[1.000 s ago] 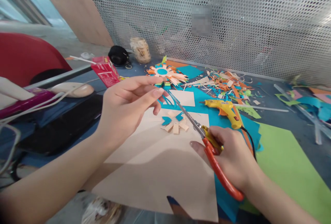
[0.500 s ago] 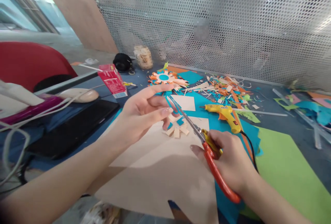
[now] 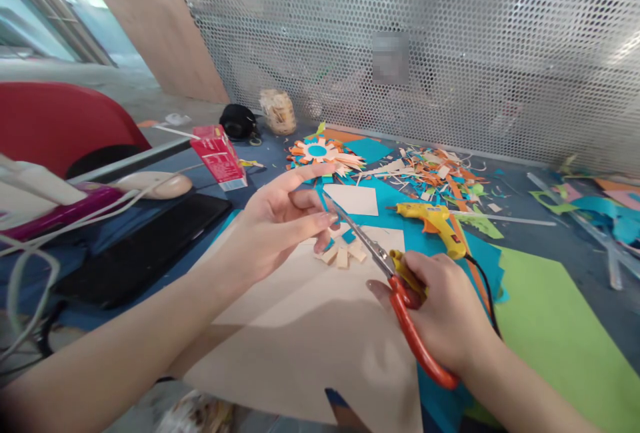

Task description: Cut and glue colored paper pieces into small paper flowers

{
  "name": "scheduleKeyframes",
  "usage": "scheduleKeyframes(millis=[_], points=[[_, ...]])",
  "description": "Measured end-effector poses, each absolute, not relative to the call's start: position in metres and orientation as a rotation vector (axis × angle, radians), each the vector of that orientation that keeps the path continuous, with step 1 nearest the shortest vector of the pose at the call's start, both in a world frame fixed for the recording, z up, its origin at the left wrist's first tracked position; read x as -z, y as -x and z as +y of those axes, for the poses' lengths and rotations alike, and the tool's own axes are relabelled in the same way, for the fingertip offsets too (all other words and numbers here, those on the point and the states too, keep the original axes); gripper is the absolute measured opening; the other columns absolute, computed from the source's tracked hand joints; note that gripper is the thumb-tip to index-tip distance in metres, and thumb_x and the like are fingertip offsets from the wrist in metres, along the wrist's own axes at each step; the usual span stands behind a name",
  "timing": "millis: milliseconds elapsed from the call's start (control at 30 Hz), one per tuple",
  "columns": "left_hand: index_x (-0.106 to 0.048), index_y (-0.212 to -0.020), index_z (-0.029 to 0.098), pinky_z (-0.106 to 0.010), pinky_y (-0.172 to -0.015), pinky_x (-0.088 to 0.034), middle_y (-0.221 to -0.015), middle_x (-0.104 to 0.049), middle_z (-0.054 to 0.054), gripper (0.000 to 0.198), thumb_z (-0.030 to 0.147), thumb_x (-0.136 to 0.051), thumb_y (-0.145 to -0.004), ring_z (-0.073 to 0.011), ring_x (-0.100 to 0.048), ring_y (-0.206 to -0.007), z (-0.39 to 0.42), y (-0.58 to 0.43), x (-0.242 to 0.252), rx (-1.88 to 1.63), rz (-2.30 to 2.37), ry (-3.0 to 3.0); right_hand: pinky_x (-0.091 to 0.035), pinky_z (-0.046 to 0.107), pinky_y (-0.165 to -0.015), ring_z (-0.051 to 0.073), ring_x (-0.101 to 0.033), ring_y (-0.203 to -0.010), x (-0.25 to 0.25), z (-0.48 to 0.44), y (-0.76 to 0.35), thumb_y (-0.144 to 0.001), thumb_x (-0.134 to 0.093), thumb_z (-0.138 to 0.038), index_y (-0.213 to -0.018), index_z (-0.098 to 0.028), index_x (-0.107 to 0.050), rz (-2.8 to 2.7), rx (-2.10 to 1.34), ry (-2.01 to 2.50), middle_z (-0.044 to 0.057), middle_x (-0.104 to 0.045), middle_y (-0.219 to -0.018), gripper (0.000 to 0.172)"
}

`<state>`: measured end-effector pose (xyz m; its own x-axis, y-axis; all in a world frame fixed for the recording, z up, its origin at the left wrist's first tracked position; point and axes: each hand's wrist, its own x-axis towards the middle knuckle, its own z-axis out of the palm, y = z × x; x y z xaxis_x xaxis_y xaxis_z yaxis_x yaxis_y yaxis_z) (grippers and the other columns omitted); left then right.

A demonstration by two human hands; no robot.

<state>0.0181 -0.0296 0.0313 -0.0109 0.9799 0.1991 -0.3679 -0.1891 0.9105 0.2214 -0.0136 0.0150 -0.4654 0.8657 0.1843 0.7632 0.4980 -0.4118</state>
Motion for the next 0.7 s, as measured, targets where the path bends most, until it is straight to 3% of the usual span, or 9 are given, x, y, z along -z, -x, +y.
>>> scheduleKeyframes(millis=[233,500,700], points=[[-0.05,-0.112,0.017,-0.019,-0.043,-0.044,-0.062,-0.061,0.003,0.051,0.009,-0.068,-0.066,-0.0099,-0.056,-0.054,-0.0295,-0.0188,-0.0332,-1.491,0.771,-1.015,-0.028,0.024,-0.042,0.013,-0.033,-0.046,-0.0151,-0.0128,-0.2205,-0.076,-0.046,-0.054,-0.052,-0.023,-0.026,-2.389,-0.346,1.352,-0.003,-0.033,-0.047,0.044],[-0.049,-0.113,0.017,-0.02,-0.045,-0.043,-0.06,-0.06,0.006,0.052,0.012,-0.07,-0.066,-0.0067,-0.052,-0.046,-0.0289,-0.0192,-0.0298,-1.499,0.778,-1.038,-0.03,0.023,-0.042,0.013,-0.036,-0.046,-0.0109,-0.0135,-0.2232,-0.076,-0.046,-0.058,-0.051,-0.022,-0.029,-2.417,-0.327,1.34,-0.003,-0.037,-0.046,0.047],[-0.05,-0.111,0.016,-0.018,-0.043,-0.043,-0.061,-0.061,0.005,0.049,0.008,-0.068,-0.066,-0.0064,-0.053,-0.046,-0.0251,-0.019,-0.0273,-1.497,0.712,-1.028,-0.035,0.022,-0.038,0.013,-0.043,-0.04,-0.0094,-0.0103,-0.2242,-0.074,-0.041,-0.066,-0.047,-0.022,-0.039,-2.39,-0.242,1.312,-0.002,-0.044,-0.042,0.053]])
